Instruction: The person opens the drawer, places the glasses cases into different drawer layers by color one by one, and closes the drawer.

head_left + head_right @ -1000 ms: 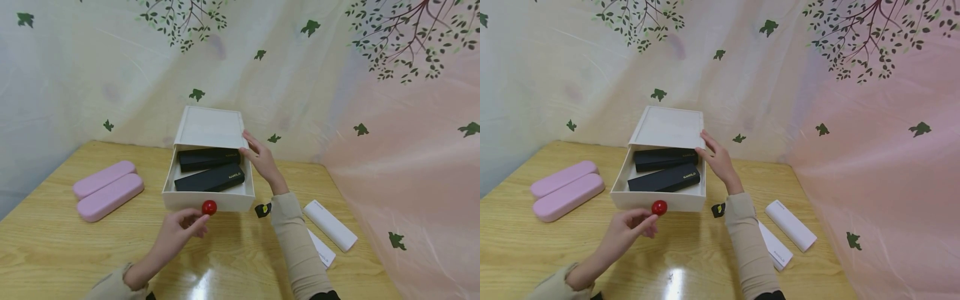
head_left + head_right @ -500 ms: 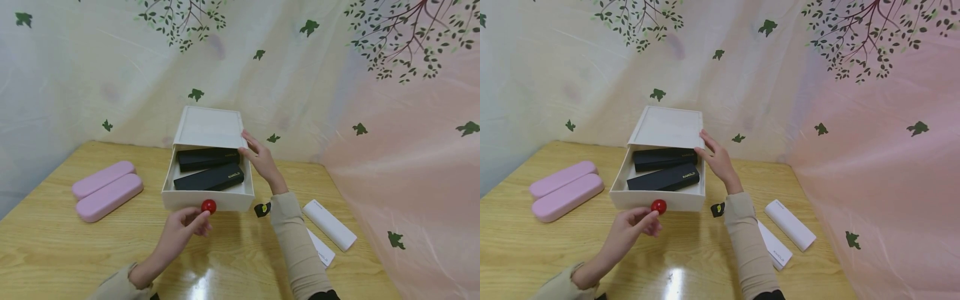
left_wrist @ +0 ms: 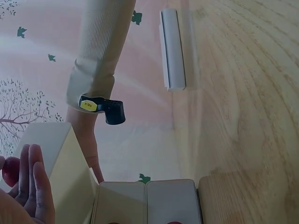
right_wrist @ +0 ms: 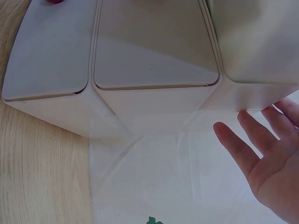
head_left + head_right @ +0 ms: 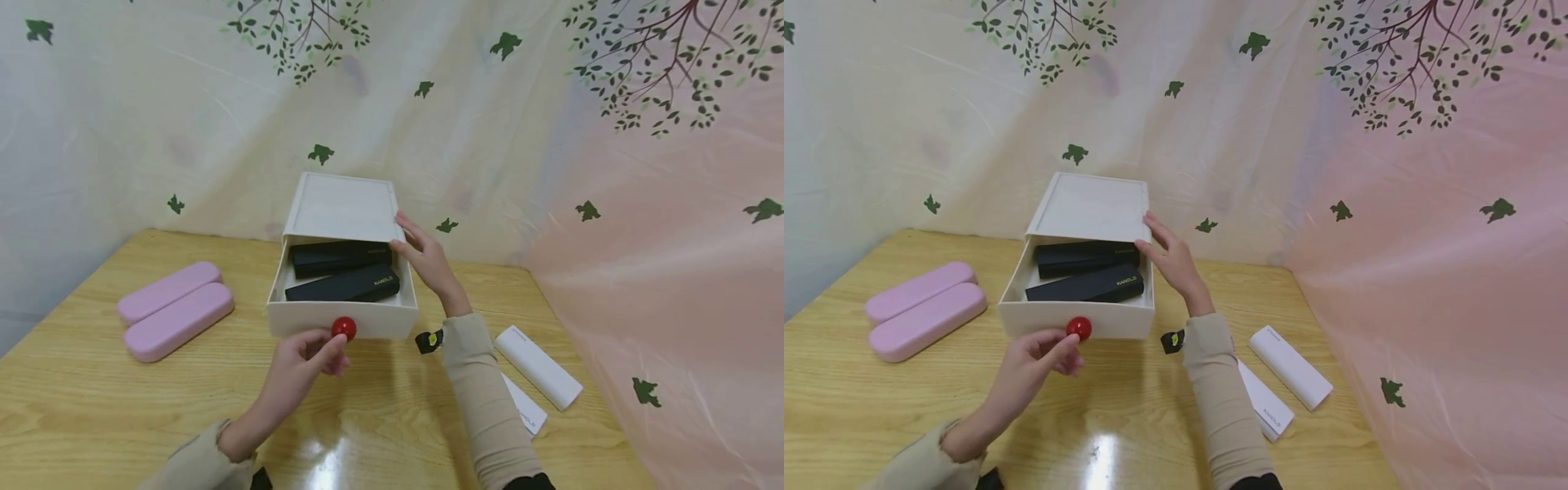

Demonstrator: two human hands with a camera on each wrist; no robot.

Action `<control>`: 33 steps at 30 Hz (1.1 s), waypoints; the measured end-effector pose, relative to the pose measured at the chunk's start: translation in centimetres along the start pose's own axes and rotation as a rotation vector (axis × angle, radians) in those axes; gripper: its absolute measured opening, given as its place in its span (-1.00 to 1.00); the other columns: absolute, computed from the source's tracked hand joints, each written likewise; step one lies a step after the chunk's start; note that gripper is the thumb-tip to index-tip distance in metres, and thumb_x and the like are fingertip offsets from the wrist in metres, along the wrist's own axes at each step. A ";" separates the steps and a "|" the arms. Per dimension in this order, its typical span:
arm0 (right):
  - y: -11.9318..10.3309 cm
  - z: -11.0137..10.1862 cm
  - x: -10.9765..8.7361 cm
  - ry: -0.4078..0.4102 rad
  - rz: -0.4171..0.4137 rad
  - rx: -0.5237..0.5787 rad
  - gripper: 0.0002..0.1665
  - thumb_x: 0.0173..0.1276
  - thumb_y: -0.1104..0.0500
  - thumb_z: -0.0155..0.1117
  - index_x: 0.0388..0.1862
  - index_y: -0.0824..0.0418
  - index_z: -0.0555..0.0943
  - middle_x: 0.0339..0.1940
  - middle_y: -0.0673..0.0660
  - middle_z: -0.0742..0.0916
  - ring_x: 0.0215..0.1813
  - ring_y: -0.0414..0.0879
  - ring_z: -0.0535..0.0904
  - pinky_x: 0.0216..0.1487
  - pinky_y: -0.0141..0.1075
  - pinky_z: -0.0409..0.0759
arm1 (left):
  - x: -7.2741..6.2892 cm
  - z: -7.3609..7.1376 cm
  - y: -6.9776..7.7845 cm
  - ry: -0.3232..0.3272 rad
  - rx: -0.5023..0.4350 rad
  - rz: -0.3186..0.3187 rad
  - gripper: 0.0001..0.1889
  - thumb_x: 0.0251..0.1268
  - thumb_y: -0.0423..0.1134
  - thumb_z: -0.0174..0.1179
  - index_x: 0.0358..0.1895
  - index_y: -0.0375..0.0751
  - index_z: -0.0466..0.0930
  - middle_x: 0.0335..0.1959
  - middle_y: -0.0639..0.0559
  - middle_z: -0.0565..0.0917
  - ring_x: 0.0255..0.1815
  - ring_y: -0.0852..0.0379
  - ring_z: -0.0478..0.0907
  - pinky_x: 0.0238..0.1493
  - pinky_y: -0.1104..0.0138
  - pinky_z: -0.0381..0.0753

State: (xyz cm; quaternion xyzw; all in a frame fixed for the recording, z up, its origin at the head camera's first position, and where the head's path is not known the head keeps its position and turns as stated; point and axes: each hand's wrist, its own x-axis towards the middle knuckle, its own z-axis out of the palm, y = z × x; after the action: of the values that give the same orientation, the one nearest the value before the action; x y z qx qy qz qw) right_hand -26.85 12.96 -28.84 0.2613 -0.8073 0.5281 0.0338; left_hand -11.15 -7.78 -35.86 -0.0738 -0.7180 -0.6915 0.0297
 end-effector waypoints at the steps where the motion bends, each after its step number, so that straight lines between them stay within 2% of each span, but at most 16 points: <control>1: 0.0 0.0 0.0 -0.001 -0.003 0.003 -0.36 0.47 0.21 0.10 0.47 0.33 0.23 0.58 0.16 0.20 0.52 0.17 0.21 0.48 -0.03 0.26 | 0.1 0.1 0.0 0.004 0.000 0.003 -0.68 0.39 -0.19 0.17 -0.25 -0.50 0.61 -0.49 -0.17 0.72 -0.53 0.19 0.64 -0.34 0.36 0.70; 6: 0.2 0.0 0.1 -0.005 -0.004 0.018 -0.36 0.47 0.22 0.12 0.47 0.32 0.24 0.58 0.16 0.20 0.53 0.17 0.20 0.49 -0.02 0.25 | 0.8 0.2 -0.1 0.021 0.004 0.000 -0.68 0.39 -0.17 0.17 -0.26 -0.47 0.62 -0.48 -0.19 0.72 -0.52 0.18 0.64 -0.33 0.36 0.69; 12: 2.6 0.0 1.1 0.003 -0.021 0.016 -0.36 0.47 0.16 0.13 0.48 0.19 0.26 0.58 0.04 0.22 0.54 0.13 0.20 0.49 -0.02 0.25 | 2.0 0.1 -0.2 0.045 0.014 -0.015 -0.70 0.39 -0.20 0.17 -0.28 -0.47 0.62 -0.50 -0.16 0.71 -0.52 0.16 0.63 -0.32 0.36 0.71; 18: 2.6 0.0 1.3 -0.002 -0.022 0.042 -0.36 0.46 0.22 0.13 0.47 0.28 0.25 0.58 0.13 0.20 0.54 0.16 0.17 0.50 0.00 0.22 | 3.2 0.0 -0.2 0.066 0.018 -0.043 -0.70 0.41 -0.19 0.15 -0.23 -0.45 0.62 -0.50 -0.11 0.71 -0.51 0.15 0.65 -0.31 0.36 0.72; 26: 3.5 0.0 1.4 0.001 -0.018 0.016 -0.35 0.48 0.12 0.12 0.50 0.12 0.25 0.58 -0.05 0.21 0.54 0.07 0.20 0.49 -0.06 0.26 | 4.5 -0.2 -0.3 0.071 0.004 -0.052 -0.66 0.44 -0.15 0.11 -0.22 -0.46 0.61 -0.50 -0.04 0.72 -0.51 0.15 0.65 -0.31 0.37 0.71; 33: 3.5 0.0 1.4 -0.009 -0.026 0.016 -0.36 0.49 0.08 0.10 0.50 0.10 0.24 0.59 -0.06 0.19 0.55 0.10 0.17 0.49 -0.03 0.26 | 5.3 -0.4 0.0 0.081 0.016 -0.060 -0.61 0.43 -0.10 0.11 -0.13 -0.48 0.61 -0.47 -0.06 0.73 -0.51 0.18 0.64 -0.31 0.42 0.69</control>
State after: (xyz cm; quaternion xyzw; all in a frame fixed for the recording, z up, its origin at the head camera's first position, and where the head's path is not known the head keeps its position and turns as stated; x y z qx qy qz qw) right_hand -29.65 13.48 -31.37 0.2744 -0.7997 0.5330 0.0347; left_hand -16.44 -7.82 -35.02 -0.0240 -0.7238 -0.6885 0.0386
